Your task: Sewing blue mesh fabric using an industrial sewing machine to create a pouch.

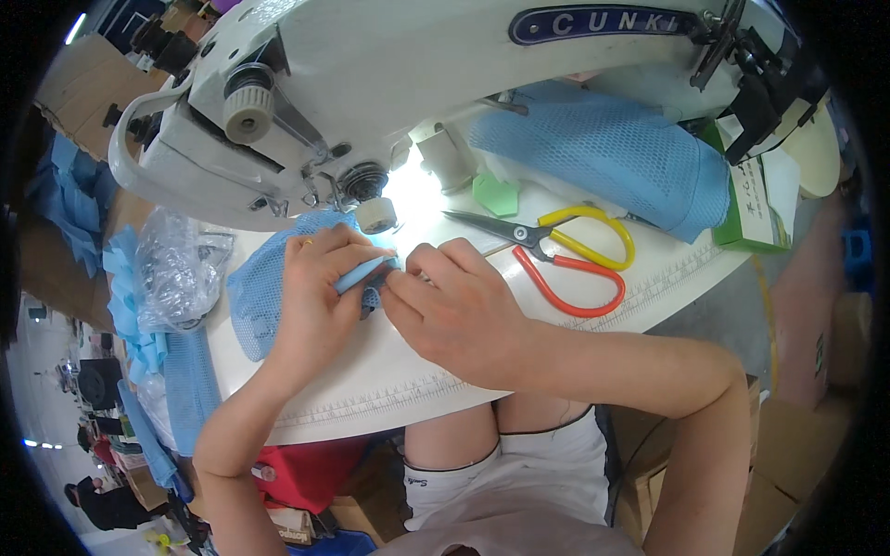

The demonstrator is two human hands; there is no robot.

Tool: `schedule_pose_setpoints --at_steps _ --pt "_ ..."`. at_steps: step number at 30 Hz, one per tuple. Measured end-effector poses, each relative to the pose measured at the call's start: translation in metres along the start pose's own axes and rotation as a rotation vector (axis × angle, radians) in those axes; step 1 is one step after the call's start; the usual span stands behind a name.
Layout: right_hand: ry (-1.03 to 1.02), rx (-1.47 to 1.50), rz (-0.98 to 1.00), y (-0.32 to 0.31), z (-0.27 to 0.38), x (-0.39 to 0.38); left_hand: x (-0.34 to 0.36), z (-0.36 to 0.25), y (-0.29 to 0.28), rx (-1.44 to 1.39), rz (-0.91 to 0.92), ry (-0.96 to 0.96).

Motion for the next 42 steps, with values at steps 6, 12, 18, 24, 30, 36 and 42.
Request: schedule_pose_setpoints --at_steps 6,12,18,24,30,36,42 --pt "0.084 -0.011 -0.012 0.004 0.000 0.002 0.000 0.001 0.000 0.053 -0.047 0.016" --pt "0.140 -0.014 0.014 0.007 -0.002 0.003 0.007 0.014 0.000 0.008 -0.050 -0.009" --pt "0.179 0.046 0.062 0.003 -0.002 0.005 0.011 0.022 -0.001 -0.056 -0.087 -0.102" --pt "0.208 0.053 0.072 0.001 -0.001 0.008 0.017 0.015 -0.012 -0.163 0.004 -0.082" --pt "0.205 0.045 0.068 0.002 0.000 0.007 0.022 0.010 -0.022 -0.165 0.147 -0.319" --pt "0.203 0.045 0.075 0.002 0.000 0.005 0.028 -0.003 -0.026 -0.138 0.177 -0.360" --pt "0.212 0.048 0.065 0.002 0.001 0.004 0.028 0.000 -0.028 -0.148 0.189 -0.419"
Point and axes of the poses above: each hand's wrist, its own x-axis towards the middle knuckle, its own y-axis out of the palm, z = x × y, the point moved 1 cm from there along x, towards the middle knuckle, and after that the axes turned 3 degrees about z, right-handed, at the moved point
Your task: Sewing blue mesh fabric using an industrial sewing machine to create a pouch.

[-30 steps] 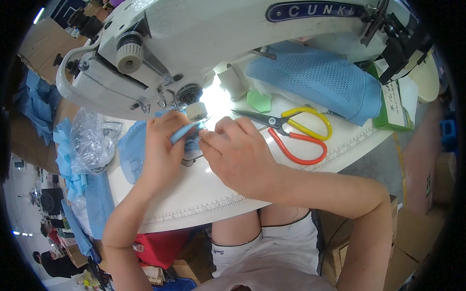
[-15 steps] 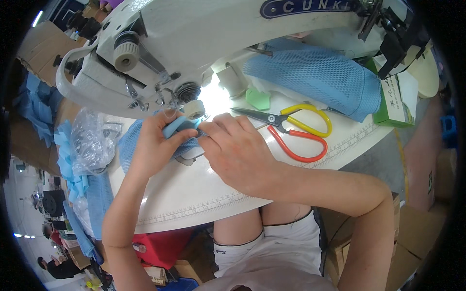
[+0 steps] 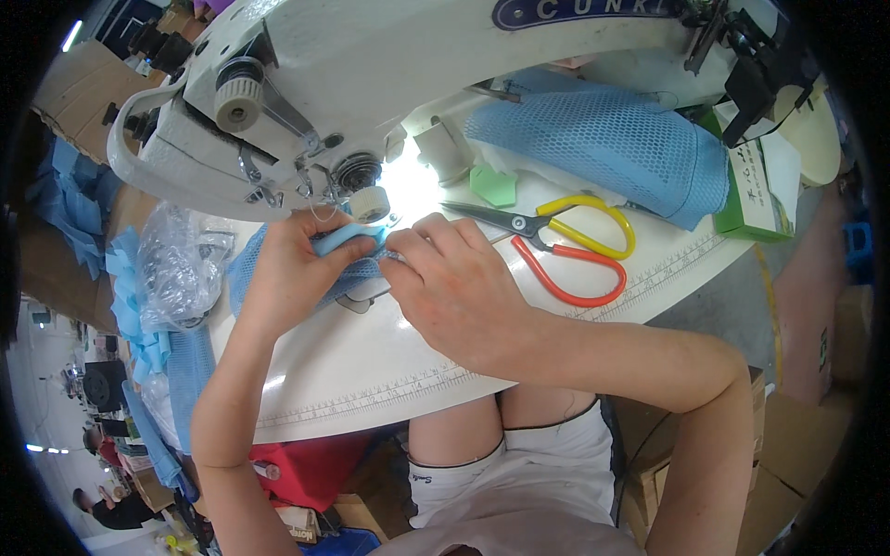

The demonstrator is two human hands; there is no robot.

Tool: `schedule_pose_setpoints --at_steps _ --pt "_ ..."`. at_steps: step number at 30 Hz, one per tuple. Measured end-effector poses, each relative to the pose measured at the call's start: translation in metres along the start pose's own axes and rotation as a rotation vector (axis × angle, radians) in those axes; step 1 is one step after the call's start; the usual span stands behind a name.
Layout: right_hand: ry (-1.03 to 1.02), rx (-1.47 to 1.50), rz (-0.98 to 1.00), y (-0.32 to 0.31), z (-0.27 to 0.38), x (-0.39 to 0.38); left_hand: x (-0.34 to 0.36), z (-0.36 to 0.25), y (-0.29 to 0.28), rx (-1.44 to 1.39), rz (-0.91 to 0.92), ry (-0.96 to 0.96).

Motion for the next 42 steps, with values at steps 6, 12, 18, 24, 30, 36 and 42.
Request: schedule_pose_setpoints --at_steps 6,12,18,24,30,36,42 --pt "-0.003 -0.003 0.003 0.000 0.000 0.000 -0.003 0.007 0.000 0.189 -0.068 0.366" --pt "-0.063 -0.050 0.013 0.005 -0.003 -0.001 -0.005 0.014 0.008 0.159 -0.130 0.393" --pt "-0.082 -0.071 -0.008 0.006 -0.001 0.000 -0.005 0.014 0.012 0.202 -0.183 0.449" --pt "-0.028 -0.026 -0.011 0.003 0.000 0.001 -0.001 0.023 0.010 0.110 -0.139 0.469" --pt "-0.018 -0.017 -0.018 0.004 0.000 0.002 -0.005 0.009 0.007 -0.018 -0.080 0.172" --pt "-0.019 -0.008 -0.011 0.002 0.000 0.002 -0.004 0.015 0.014 0.061 -0.191 0.315" --pt "-0.018 -0.008 -0.009 0.002 -0.001 0.001 -0.005 0.013 0.020 -0.122 -0.195 0.184"
Point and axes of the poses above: each hand's wrist, its own x-axis towards the middle knuckle, its own y-axis out of the palm, z = x × y, the point moved 1 cm from there along x, towards the middle knuckle, and after that the axes turned 3 degrees about z, right-handed, at the moved point
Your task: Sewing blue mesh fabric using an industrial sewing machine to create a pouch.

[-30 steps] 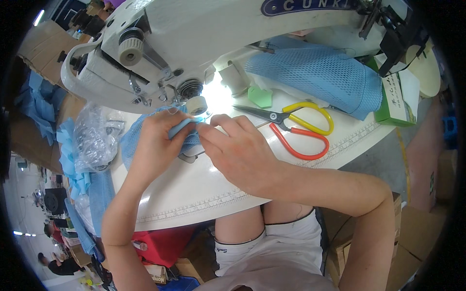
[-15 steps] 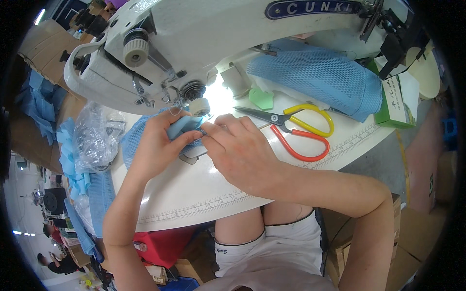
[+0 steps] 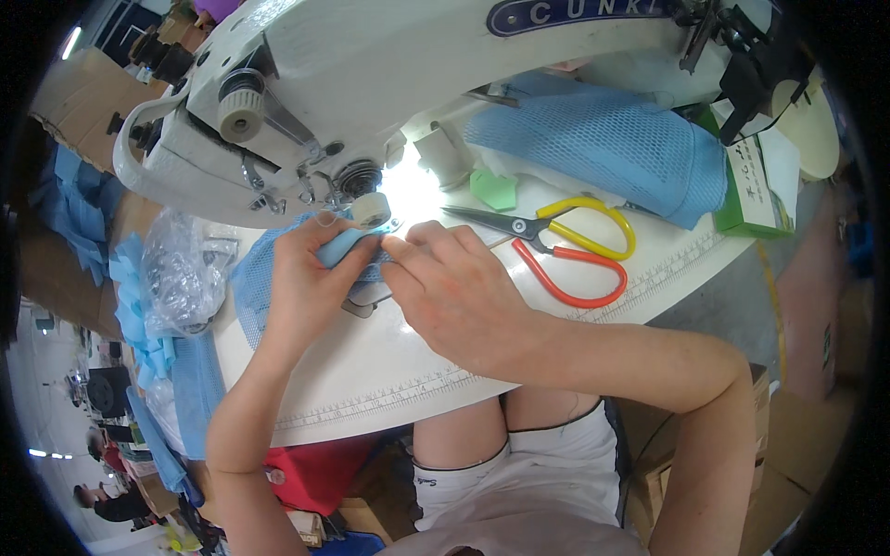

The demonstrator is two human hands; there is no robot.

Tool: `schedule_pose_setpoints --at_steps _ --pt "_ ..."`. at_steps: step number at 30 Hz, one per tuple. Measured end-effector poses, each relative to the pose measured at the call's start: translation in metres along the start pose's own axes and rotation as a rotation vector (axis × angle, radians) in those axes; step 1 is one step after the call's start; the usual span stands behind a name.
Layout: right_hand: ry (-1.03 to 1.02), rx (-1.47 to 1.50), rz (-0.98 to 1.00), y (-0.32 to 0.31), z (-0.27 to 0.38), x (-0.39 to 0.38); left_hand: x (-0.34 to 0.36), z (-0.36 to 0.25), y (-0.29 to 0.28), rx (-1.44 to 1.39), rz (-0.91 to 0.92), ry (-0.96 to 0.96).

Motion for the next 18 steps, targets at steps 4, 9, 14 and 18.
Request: schedule_pose_setpoints --at_steps 4,9,14,18 --pt "-0.013 0.008 0.009 0.001 -0.001 -0.002 0.000 0.003 0.000 0.107 -0.008 0.100" --pt "0.000 0.006 0.009 0.003 0.000 -0.002 -0.002 0.006 0.008 0.269 -0.165 0.275" --pt "-0.005 -0.017 0.004 0.004 0.000 -0.002 -0.001 0.013 0.006 0.353 -0.102 0.442" --pt "-0.003 -0.018 0.019 0.003 0.000 -0.003 0.000 0.005 -0.006 0.511 0.062 0.606"
Point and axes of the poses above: each hand's wrist, its own x-axis towards the middle knuckle, its own y-axis out of the palm, z = x × y, the point moved 1 cm from there along x, towards the middle knuckle, and after that the axes turned 3 degrees about z, right-handed, at the moved point
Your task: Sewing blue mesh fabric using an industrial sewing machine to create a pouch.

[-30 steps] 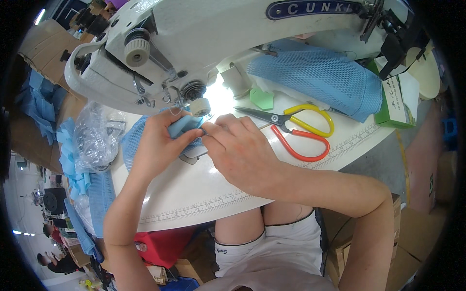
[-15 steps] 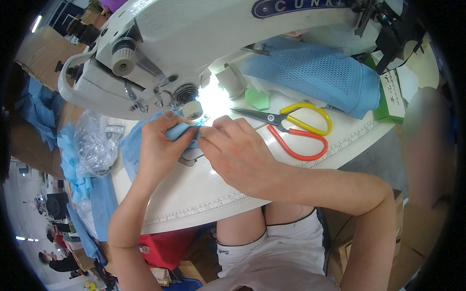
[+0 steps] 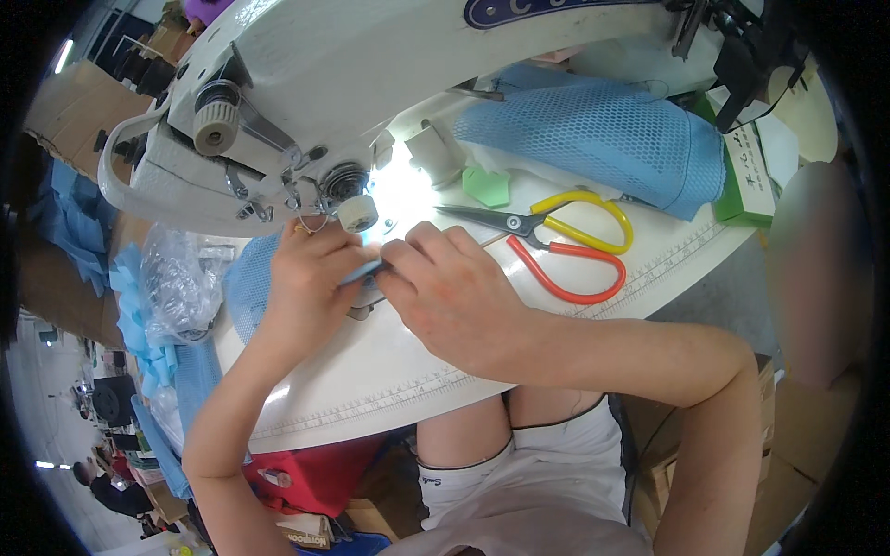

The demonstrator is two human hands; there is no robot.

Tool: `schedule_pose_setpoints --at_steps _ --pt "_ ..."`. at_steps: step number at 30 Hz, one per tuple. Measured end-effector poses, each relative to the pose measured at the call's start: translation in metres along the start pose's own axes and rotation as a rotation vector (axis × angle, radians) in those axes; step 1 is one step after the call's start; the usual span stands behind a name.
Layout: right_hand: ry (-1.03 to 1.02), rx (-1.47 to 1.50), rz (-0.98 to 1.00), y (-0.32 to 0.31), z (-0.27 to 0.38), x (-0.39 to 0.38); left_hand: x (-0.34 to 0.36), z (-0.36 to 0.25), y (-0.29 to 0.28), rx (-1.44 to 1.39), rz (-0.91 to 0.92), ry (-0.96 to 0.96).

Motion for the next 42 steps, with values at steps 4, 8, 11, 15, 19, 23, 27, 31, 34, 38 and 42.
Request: schedule_pose_setpoints --at_steps 4,8,11,15,19,23,27,31,34,38,42 --pt "0.026 -0.006 0.011 -0.003 0.000 -0.001 -0.005 -0.001 0.000 -0.040 0.087 -0.005" --pt "0.027 0.004 0.007 -0.004 0.000 0.000 -0.006 -0.005 -0.002 -0.085 0.073 -0.105" --pt "0.020 0.007 0.009 -0.004 0.001 0.000 -0.009 -0.005 -0.001 -0.057 0.056 -0.144" --pt "0.041 0.006 0.019 -0.005 0.001 0.000 -0.010 -0.004 0.000 -0.053 0.072 -0.131" --pt "0.057 -0.001 0.020 -0.004 0.000 -0.001 -0.012 0.001 -0.003 -0.062 0.075 -0.116" --pt "0.040 -0.042 0.009 -0.002 0.001 -0.001 -0.009 0.005 -0.008 -0.076 0.114 -0.098" --pt "0.043 -0.067 0.012 -0.004 0.000 0.000 -0.007 0.010 -0.011 -0.069 0.176 -0.103" --pt "0.052 -0.057 0.017 -0.005 0.000 0.000 -0.008 0.014 -0.011 -0.097 0.183 -0.088" --pt "0.047 -0.065 0.035 -0.008 0.000 0.001 -0.010 0.014 -0.006 -0.101 0.149 -0.073" --pt "0.047 -0.078 0.023 -0.010 -0.002 0.002 -0.010 0.011 -0.004 -0.098 0.098 -0.076" --pt "0.075 -0.042 0.025 -0.011 -0.005 0.004 -0.013 0.010 0.001 -0.059 0.070 -0.133"
Point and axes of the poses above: each hand's wrist, its own x-axis towards the middle knuckle, its own y-axis out of the palm, z = x × y, the point moved 1 cm from there along x, towards the middle knuckle, and after that the axes turned 3 degrees about z, right-handed, at the moved point
